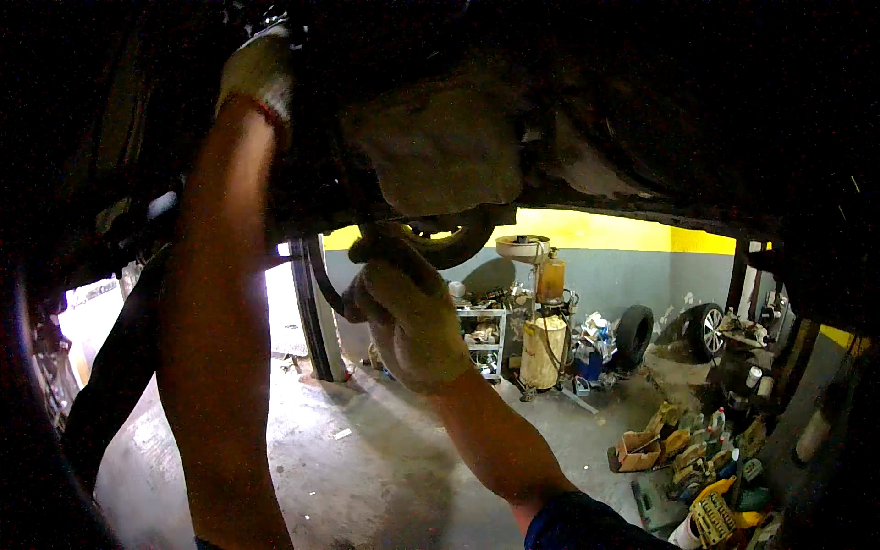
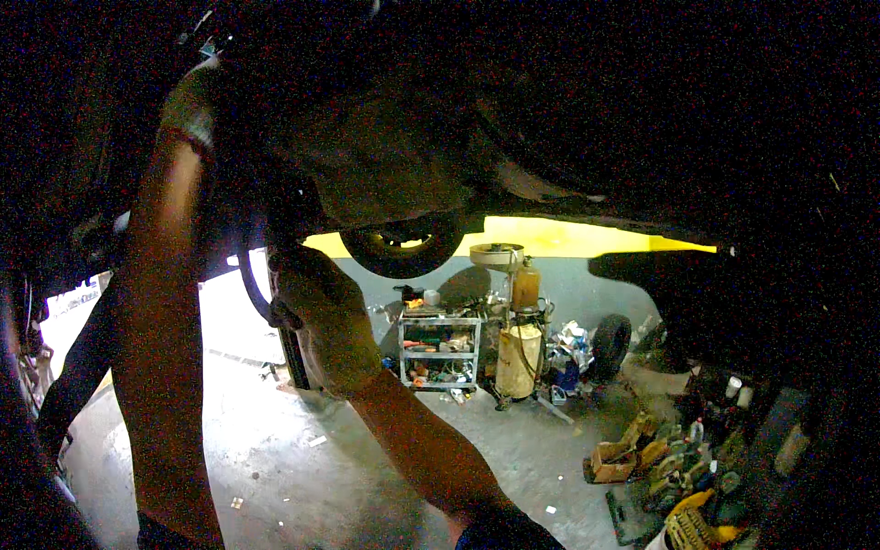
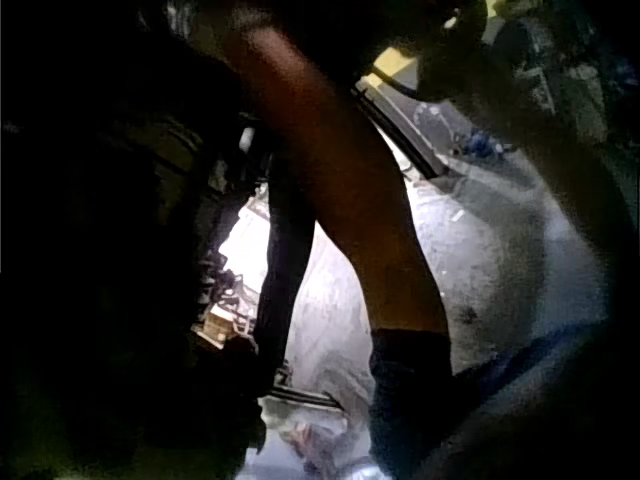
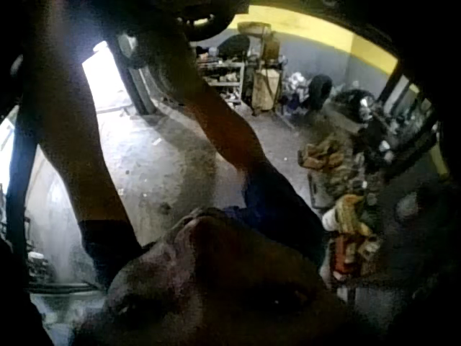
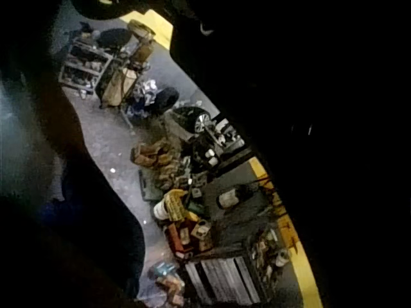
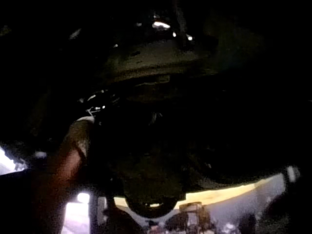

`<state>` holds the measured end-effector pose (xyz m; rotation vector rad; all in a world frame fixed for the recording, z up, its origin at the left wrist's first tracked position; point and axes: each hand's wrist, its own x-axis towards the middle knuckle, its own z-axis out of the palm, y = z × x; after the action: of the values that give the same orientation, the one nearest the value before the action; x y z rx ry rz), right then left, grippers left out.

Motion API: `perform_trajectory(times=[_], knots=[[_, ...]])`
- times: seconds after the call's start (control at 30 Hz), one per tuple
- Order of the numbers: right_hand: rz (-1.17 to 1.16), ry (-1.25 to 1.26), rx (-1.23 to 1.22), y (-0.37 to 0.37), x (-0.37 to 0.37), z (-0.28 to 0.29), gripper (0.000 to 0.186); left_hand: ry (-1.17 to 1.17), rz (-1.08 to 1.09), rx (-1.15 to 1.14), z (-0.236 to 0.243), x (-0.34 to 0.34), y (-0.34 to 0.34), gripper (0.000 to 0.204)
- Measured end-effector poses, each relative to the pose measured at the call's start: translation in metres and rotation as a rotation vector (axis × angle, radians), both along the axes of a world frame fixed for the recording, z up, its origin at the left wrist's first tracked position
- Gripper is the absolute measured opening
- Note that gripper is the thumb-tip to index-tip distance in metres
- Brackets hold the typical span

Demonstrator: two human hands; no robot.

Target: The person removes a black rubber belt from pulleys on a vehicle engine and installs a different belt by hand, then uses a long wrench to tighten components under the engine.

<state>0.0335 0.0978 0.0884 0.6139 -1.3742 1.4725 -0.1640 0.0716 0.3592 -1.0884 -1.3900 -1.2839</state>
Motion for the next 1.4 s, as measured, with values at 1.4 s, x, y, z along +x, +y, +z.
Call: perform_trajectory(times=[1.4], knots=[[-0.527, -0.179, 0.142, 0.014, 0.011, -0.022, 0.015, 0.360, 0.512, 0.278, -0.001, -0.003, 0.021, 0.039]])
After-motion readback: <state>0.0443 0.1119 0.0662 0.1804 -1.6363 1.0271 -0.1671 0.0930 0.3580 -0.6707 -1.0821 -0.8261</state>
